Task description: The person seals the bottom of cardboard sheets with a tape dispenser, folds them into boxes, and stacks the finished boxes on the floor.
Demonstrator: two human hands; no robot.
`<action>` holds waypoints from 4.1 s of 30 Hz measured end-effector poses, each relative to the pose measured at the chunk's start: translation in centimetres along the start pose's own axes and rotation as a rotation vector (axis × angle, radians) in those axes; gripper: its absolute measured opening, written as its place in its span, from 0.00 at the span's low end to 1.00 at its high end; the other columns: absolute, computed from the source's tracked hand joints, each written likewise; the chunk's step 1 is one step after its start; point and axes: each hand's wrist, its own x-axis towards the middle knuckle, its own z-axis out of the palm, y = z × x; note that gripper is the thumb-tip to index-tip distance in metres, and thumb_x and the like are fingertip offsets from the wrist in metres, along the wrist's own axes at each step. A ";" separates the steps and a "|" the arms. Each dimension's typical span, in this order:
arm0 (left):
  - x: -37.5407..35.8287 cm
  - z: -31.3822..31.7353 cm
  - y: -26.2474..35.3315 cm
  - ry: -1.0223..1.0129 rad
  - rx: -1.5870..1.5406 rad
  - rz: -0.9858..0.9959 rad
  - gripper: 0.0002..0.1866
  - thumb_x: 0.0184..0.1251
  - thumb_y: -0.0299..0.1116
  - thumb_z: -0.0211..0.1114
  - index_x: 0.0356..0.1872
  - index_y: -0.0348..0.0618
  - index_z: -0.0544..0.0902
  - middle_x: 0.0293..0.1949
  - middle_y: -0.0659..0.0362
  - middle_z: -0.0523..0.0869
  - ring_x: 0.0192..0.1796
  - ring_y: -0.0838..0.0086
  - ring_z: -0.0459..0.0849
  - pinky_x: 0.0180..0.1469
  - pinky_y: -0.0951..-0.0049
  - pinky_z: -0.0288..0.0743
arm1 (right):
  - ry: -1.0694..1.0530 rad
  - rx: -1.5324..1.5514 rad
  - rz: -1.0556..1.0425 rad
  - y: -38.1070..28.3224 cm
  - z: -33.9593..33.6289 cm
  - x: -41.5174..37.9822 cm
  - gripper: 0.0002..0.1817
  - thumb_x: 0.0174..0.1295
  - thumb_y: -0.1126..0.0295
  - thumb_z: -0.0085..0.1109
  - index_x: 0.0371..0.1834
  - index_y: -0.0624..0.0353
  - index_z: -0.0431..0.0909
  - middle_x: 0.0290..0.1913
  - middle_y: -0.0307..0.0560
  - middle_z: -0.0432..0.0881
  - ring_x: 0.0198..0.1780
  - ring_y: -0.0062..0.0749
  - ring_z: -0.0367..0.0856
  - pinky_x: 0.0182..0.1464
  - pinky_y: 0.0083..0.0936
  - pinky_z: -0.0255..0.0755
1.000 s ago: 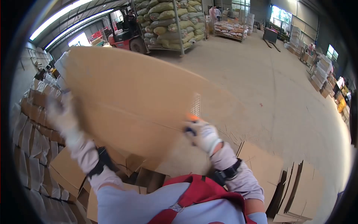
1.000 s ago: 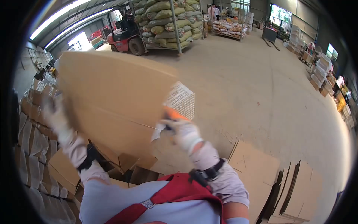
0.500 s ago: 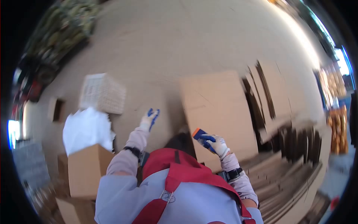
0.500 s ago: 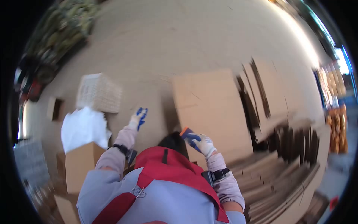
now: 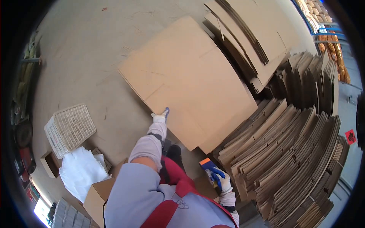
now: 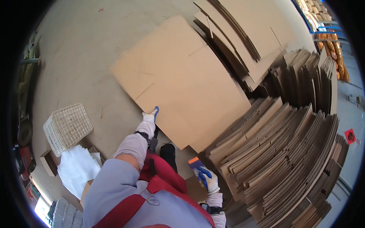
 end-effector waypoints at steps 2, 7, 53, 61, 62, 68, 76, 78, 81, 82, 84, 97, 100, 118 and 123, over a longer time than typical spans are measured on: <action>-0.4 -2.7 1.2 -0.157 0.056 0.103 0.32 0.58 0.35 0.76 0.63 0.51 0.72 0.56 0.50 0.81 0.52 0.54 0.83 0.49 0.40 0.79 | 0.019 0.074 -0.009 1.1 0.9 -0.2 0.18 0.62 0.69 0.59 0.54 0.67 0.80 0.53 0.53 0.83 0.57 0.38 0.80 0.61 0.29 0.71; -9.2 -6.7 5.9 -0.203 -0.103 0.065 0.20 0.61 0.30 0.72 0.54 0.47 0.79 0.46 0.57 0.86 0.43 0.60 0.87 0.43 0.54 0.85 | 0.095 -0.386 -0.478 -6.0 0.3 0.9 0.18 0.63 0.65 0.57 0.53 0.59 0.82 0.51 0.54 0.84 0.52 0.47 0.81 0.58 0.34 0.72; -59.8 -10.6 9.2 -0.953 1.692 2.294 0.09 0.37 0.42 0.76 0.20 0.54 0.87 0.27 0.61 0.82 0.35 0.63 0.83 0.36 0.62 0.77 | 0.630 -1.186 -0.936 -21.5 -15.0 -8.6 0.20 0.63 0.49 0.58 0.43 0.53 0.83 0.40 0.57 0.83 0.42 0.50 0.83 0.44 0.45 0.75; -62.9 -11.7 -9.3 -1.004 2.027 0.892 0.33 0.57 0.55 0.71 0.57 0.41 0.80 0.44 0.50 0.87 0.46 0.59 0.87 0.50 0.62 0.78 | 0.484 -1.306 -0.798 -22.5 -8.9 -9.1 0.22 0.67 0.48 0.46 0.49 0.47 0.83 0.50 0.50 0.84 0.54 0.47 0.82 0.54 0.42 0.77; -62.7 -11.0 -11.4 -0.890 2.006 1.013 0.32 0.57 0.54 0.71 0.55 0.39 0.80 0.43 0.49 0.87 0.46 0.59 0.86 0.50 0.60 0.78 | 0.469 -1.315 -0.772 -22.5 -8.4 -10.2 0.21 0.67 0.50 0.45 0.50 0.47 0.83 0.52 0.50 0.83 0.54 0.47 0.82 0.54 0.43 0.77; -59.0 -13.1 -8.2 -0.930 1.789 0.728 0.30 0.59 0.54 0.69 0.50 0.36 0.83 0.39 0.51 0.88 0.44 0.63 0.87 0.48 0.60 0.78 | 0.395 -1.293 -0.843 -21.1 -8.6 -12.1 0.21 0.66 0.52 0.45 0.49 0.49 0.84 0.51 0.50 0.83 0.52 0.48 0.83 0.53 0.45 0.77; -57.5 -12.5 -8.3 -0.376 2.505 0.966 0.25 0.52 0.58 0.72 0.43 0.51 0.88 0.41 0.56 0.89 0.42 0.59 0.85 0.46 0.61 0.77 | 0.421 -1.341 -0.911 -16.9 -7.6 -18.7 0.19 0.66 0.51 0.50 0.45 0.51 0.84 0.53 0.49 0.80 0.51 0.47 0.83 0.51 0.45 0.77; -57.4 -12.3 -10.6 -0.234 2.534 1.023 0.24 0.52 0.57 0.71 0.44 0.52 0.88 0.42 0.55 0.89 0.47 0.58 0.85 0.49 0.59 0.78 | 0.406 -1.352 -0.861 -16.0 -7.5 -19.0 0.19 0.66 0.49 0.50 0.45 0.48 0.84 0.49 0.48 0.83 0.51 0.44 0.83 0.52 0.44 0.76; -61.7 -13.4 -10.1 -0.265 2.357 1.331 0.24 0.53 0.55 0.69 0.43 0.46 0.88 0.45 0.54 0.89 0.51 0.58 0.86 0.52 0.52 0.77 | 0.446 -1.356 -0.998 -13.8 -8.4 -19.8 0.19 0.65 0.50 0.51 0.42 0.49 0.86 0.43 0.50 0.86 0.46 0.44 0.86 0.46 0.44 0.77; -61.1 -13.2 -8.8 -0.225 2.198 1.605 0.20 0.53 0.49 0.69 0.38 0.43 0.87 0.41 0.50 0.87 0.48 0.57 0.85 0.52 0.57 0.77 | 0.445 -1.364 -0.986 -13.2 -8.6 -20.0 0.19 0.65 0.50 0.51 0.42 0.49 0.85 0.42 0.50 0.86 0.46 0.44 0.86 0.47 0.44 0.77; -67.1 -16.8 -4.9 0.281 1.759 2.209 0.26 0.54 0.48 0.68 0.52 0.47 0.80 0.57 0.50 0.79 0.58 0.58 0.78 0.56 0.55 0.74 | 0.434 -1.370 -0.963 -12.1 -9.1 -20.3 0.19 0.65 0.50 0.50 0.42 0.49 0.85 0.42 0.50 0.86 0.46 0.44 0.86 0.48 0.44 0.77; -58.2 -28.0 -15.2 -0.246 1.731 1.403 0.21 0.63 0.50 0.64 0.51 0.50 0.84 0.56 0.49 0.81 0.59 0.51 0.78 0.58 0.56 0.74 | 0.535 -1.391 -1.454 9.1 -2.7 -20.8 0.18 0.60 0.51 0.57 0.49 0.47 0.80 0.43 0.51 0.76 0.45 0.46 0.75 0.48 0.44 0.67; -57.5 -32.7 -15.3 0.595 0.990 2.048 0.21 0.65 0.47 0.62 0.50 0.43 0.84 0.58 0.48 0.79 0.59 0.50 0.76 0.60 0.55 0.71 | 0.571 -1.175 -1.629 13.1 -4.6 -17.6 0.17 0.54 0.59 0.63 0.50 0.38 0.81 0.45 0.50 0.76 0.46 0.46 0.75 0.47 0.42 0.67; -42.9 -13.2 -31.5 0.747 0.837 1.774 0.32 0.69 0.53 0.53 0.71 0.53 0.65 0.68 0.52 0.72 0.66 0.62 0.71 0.64 0.53 0.61 | -0.476 -0.143 -1.738 26.7 -17.2 -17.3 0.17 0.56 0.71 0.58 0.49 0.63 0.83 0.44 0.55 0.83 0.48 0.45 0.82 0.52 0.33 0.74; -40.0 -14.3 -34.4 0.142 0.278 1.681 0.26 0.65 0.44 0.65 0.63 0.53 0.75 0.54 0.51 0.82 0.46 0.64 0.85 0.50 0.64 0.77 | -0.576 -0.272 -1.582 32.2 -17.8 -5.1 0.15 0.59 0.76 0.58 0.50 0.63 0.82 0.45 0.50 0.81 0.44 0.37 0.81 0.48 0.29 0.74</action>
